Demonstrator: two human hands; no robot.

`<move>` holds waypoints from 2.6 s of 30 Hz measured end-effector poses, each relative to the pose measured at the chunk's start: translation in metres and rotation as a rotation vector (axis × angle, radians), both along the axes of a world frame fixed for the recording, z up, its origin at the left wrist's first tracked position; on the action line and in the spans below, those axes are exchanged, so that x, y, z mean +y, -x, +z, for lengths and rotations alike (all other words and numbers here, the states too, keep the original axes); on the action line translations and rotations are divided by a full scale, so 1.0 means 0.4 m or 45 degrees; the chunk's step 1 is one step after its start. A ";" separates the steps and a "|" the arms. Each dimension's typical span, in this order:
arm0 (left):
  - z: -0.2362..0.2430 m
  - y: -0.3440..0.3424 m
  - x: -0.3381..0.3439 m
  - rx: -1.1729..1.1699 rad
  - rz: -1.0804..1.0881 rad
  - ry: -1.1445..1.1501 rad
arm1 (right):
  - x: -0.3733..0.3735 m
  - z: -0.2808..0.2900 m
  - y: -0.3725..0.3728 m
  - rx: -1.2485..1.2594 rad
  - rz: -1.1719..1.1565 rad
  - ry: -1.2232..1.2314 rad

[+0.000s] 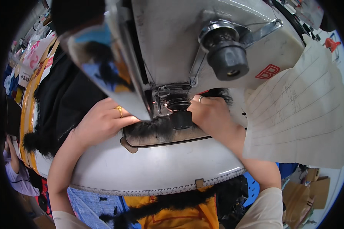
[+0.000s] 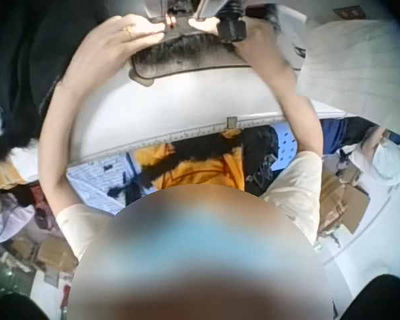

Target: Sewing a black fur trim onto a black piece of clothing using an industrial sewing machine.

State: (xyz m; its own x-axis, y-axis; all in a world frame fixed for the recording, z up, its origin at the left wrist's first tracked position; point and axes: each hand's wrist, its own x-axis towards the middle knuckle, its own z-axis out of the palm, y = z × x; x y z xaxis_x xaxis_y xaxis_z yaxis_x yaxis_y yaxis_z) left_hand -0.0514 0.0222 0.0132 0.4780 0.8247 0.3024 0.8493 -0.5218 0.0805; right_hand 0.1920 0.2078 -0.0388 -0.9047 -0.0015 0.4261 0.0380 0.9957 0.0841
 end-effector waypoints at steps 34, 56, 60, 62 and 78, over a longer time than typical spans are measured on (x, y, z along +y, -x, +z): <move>-0.037 -0.014 0.032 0.180 0.220 -0.244 | 0.012 0.044 0.027 0.143 -0.069 -0.016; -0.054 -0.049 -0.052 0.175 0.515 -0.422 | -0.135 0.078 0.042 -0.074 0.007 0.003; -0.051 -0.026 -0.044 0.122 0.317 -0.353 | -0.093 0.072 0.046 -0.054 0.130 0.094; -0.038 -0.007 -0.030 -0.025 0.257 -0.169 | -0.057 0.092 0.052 -0.105 0.262 0.469; -0.072 -0.070 -0.019 0.423 0.294 -0.601 | -0.052 0.128 0.031 -0.175 0.263 0.116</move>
State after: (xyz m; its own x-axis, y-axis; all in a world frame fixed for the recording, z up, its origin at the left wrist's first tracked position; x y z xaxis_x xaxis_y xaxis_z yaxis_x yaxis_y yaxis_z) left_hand -0.0235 0.0146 -0.0157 0.4343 0.7316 0.5254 0.8845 -0.2360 -0.4024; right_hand 0.1795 0.1870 0.0126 -0.9384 -0.1596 0.3064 -0.1727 0.9849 -0.0156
